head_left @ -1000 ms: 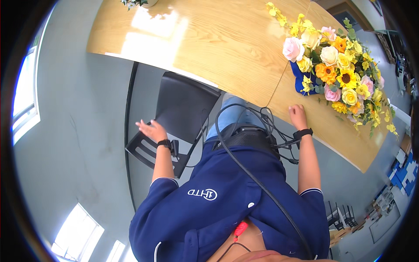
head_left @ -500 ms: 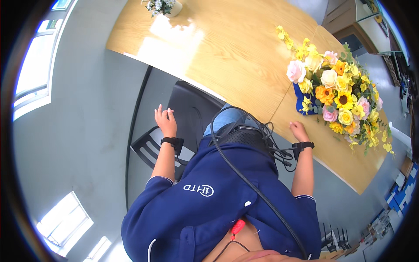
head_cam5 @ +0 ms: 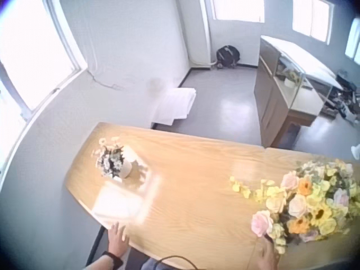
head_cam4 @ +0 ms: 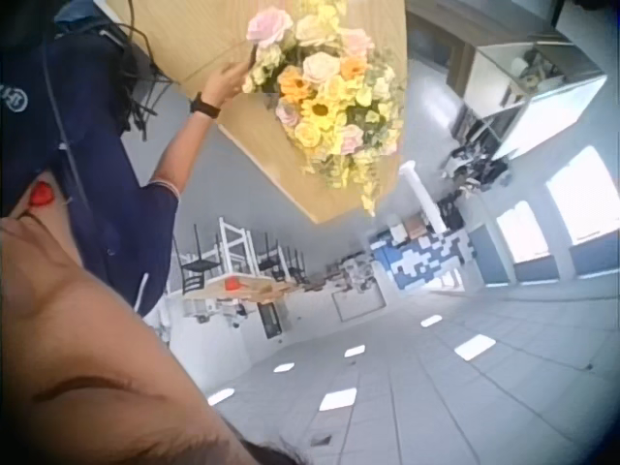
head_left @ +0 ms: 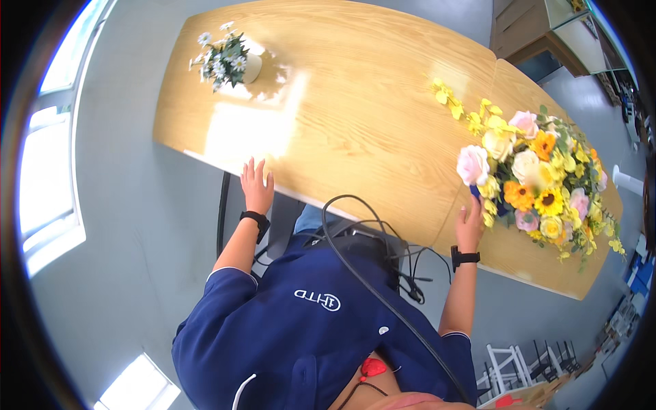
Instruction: Cleaning a table with a blue cloth after adjusting a white protective cover.
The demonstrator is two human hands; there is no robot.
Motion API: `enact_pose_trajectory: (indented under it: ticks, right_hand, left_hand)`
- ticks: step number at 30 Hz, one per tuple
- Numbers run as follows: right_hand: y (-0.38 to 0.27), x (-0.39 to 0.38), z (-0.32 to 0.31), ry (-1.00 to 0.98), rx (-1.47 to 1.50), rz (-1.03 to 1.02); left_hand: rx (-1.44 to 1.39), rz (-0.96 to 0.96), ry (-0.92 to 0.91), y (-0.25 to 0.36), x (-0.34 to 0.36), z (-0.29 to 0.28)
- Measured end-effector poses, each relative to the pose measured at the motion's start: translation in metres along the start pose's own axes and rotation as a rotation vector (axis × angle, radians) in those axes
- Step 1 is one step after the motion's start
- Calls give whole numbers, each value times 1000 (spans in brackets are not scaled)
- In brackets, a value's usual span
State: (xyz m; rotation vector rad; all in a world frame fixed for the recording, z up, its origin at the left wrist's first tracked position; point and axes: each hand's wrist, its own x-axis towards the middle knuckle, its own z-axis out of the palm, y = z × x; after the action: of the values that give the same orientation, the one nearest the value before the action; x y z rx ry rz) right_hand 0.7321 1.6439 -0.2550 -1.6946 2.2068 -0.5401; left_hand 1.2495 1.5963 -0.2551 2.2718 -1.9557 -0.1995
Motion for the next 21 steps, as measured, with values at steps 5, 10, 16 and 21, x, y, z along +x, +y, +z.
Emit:
enact_pose_trajectory:
  ticks: [5, 10, 16, 21]
  right_hand:
    - [6, 24, 22, -43, -170, 369]
    - [31, 33, 31, 87, 24, 372]
    - [49, 33, 33, 64, -56, 440]
    - [53, 38, 28, 46, -209, 472]
  left_hand:
    - [7, 103, -128, -60, 67, 27]
    - [-22, 182, -140, -105, 99, 36]
    - [9, 247, -129, -115, 101, 40]
    - [27, 245, -114, -116, 98, 40]
